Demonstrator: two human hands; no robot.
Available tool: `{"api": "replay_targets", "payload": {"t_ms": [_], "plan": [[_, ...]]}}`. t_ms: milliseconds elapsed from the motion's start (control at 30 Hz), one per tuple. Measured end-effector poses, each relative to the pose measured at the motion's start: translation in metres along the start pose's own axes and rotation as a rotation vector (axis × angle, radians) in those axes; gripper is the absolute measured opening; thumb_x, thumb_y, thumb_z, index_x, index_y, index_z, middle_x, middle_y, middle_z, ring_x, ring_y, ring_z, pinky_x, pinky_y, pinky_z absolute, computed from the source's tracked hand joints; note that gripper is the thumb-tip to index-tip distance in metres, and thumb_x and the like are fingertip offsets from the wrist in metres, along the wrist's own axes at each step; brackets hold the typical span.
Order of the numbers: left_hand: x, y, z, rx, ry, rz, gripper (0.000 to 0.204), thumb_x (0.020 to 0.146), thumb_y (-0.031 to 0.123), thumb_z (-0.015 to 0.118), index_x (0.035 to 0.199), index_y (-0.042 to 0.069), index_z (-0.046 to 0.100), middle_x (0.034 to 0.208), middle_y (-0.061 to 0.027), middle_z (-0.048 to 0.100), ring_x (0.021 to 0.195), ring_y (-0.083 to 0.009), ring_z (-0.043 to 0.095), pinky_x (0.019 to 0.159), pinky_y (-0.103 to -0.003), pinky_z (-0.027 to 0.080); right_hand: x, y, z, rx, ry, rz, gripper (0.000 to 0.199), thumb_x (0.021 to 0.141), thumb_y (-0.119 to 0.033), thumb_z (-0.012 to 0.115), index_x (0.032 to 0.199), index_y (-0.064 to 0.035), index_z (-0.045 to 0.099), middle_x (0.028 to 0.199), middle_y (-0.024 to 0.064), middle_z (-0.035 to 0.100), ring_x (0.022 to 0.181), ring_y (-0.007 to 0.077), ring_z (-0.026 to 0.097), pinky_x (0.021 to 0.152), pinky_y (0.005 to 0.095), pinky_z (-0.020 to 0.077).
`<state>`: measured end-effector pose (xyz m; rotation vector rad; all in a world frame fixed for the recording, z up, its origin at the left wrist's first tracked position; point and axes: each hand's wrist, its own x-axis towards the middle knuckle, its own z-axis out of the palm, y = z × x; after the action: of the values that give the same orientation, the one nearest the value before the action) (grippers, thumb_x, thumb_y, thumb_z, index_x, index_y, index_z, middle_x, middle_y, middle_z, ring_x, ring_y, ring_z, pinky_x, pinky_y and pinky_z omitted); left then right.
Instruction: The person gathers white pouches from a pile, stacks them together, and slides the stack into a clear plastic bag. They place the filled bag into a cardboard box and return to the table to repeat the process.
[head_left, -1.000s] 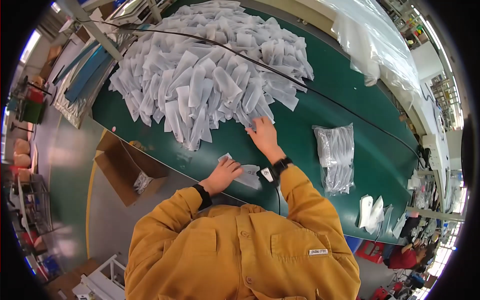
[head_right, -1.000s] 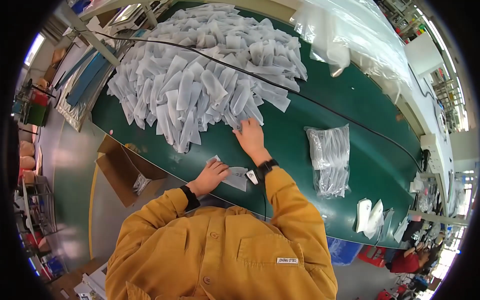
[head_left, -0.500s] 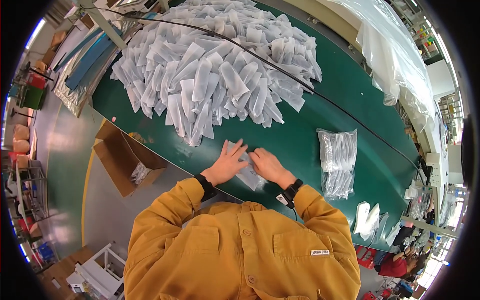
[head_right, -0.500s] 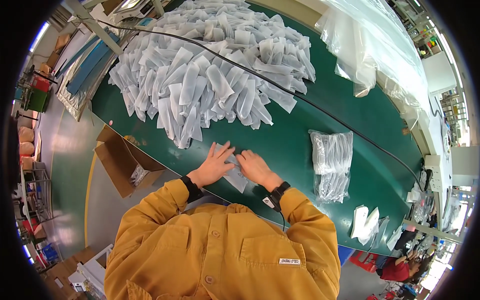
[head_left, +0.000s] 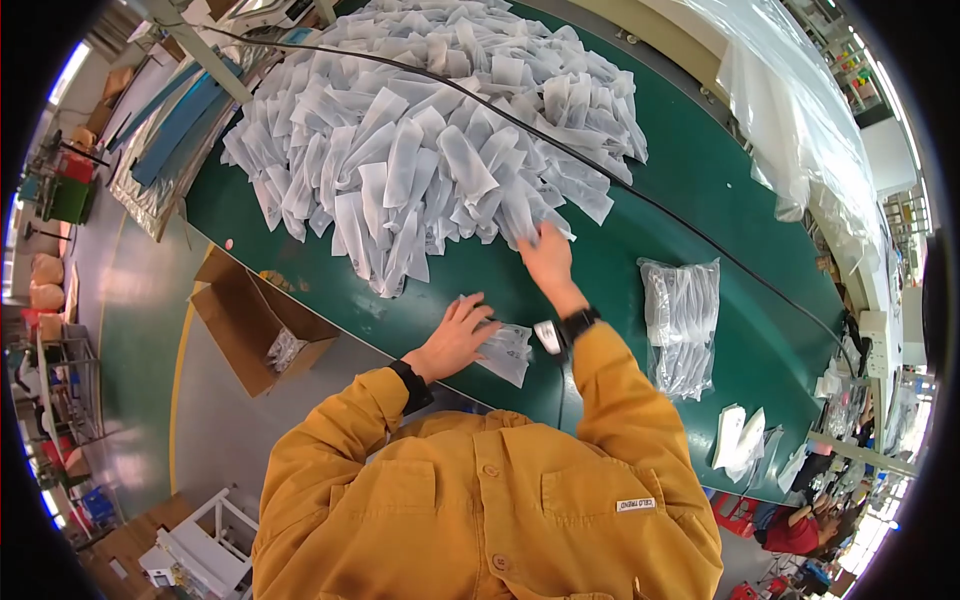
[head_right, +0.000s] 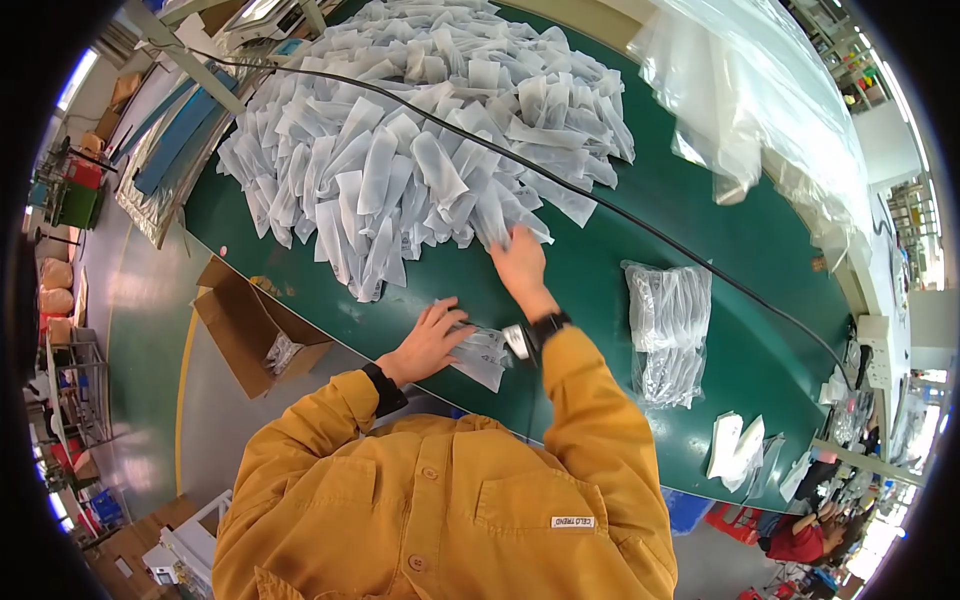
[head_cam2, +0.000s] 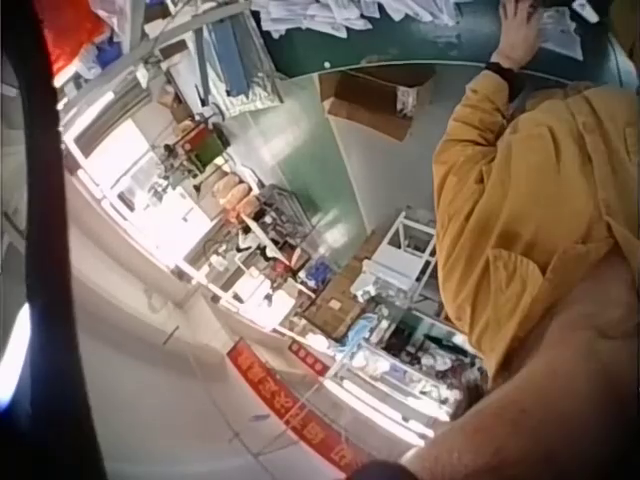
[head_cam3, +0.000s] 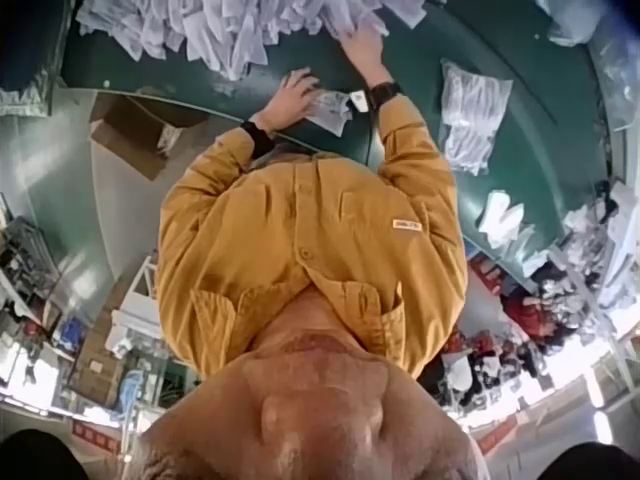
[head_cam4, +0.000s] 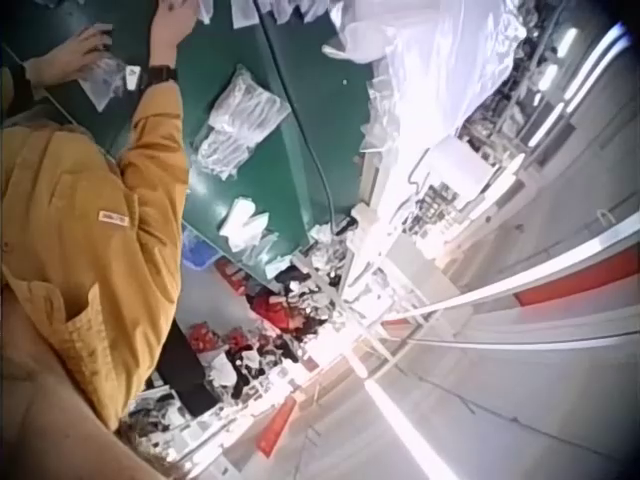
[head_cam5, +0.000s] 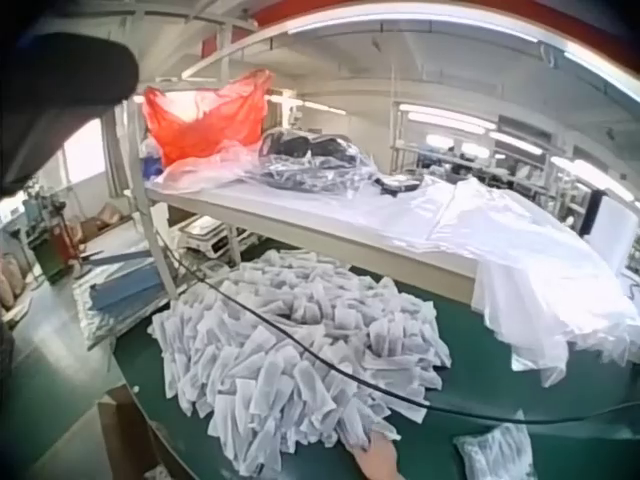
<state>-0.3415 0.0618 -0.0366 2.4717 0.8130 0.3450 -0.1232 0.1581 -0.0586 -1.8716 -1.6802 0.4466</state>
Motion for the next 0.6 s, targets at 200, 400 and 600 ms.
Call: {"api": "replay_targets", "payload": {"t_ms": [200,400,600], "plan": [[0.007,0.011,-0.030,0.104,0.058,0.030,0.062,0.063,0.022,0.081,0.120,0.012,0.057,0.133,-0.0144,0.041,0.129,-0.0380,0.032,0.110,-0.053,0.025,-0.085,0.005,-0.030,0.133,-0.269,-0.333,0.022,0.076,-0.013,0.070,0.089,-0.0014,0.057,0.083,0.0147,0.058,0.074,0.0353,0.059,0.064,0.0417,0.0478],[0.005,-0.012,-0.001,-0.076,-0.096,0.090,0.065,0.062,0.021,0.082,0.120,0.013,0.055,0.132,-0.0159,0.040,0.129,-0.0378,0.032,0.110,-0.054,0.024,-0.030,-0.016,-0.024,0.042,0.028,-0.233,0.022,0.076,-0.019,0.073,0.088,-0.0054,0.061,0.091,0.0115,0.059,0.079,0.0299,0.060,0.069,0.0397,0.0499],[0.007,-0.012,0.014,-0.158,-0.047,0.100,0.070,0.062,0.024,0.083,0.123,0.012,0.052,0.130,-0.0163,0.041,0.128,-0.0371,0.034,0.110,-0.053,0.025,0.003,-0.004,0.011,-0.318,0.065,-0.229,0.027,0.073,-0.021,0.076,0.089,-0.0045,0.061,0.091,0.0118,0.059,0.090,0.0315,0.059,0.072,0.0432,0.0492]]}}
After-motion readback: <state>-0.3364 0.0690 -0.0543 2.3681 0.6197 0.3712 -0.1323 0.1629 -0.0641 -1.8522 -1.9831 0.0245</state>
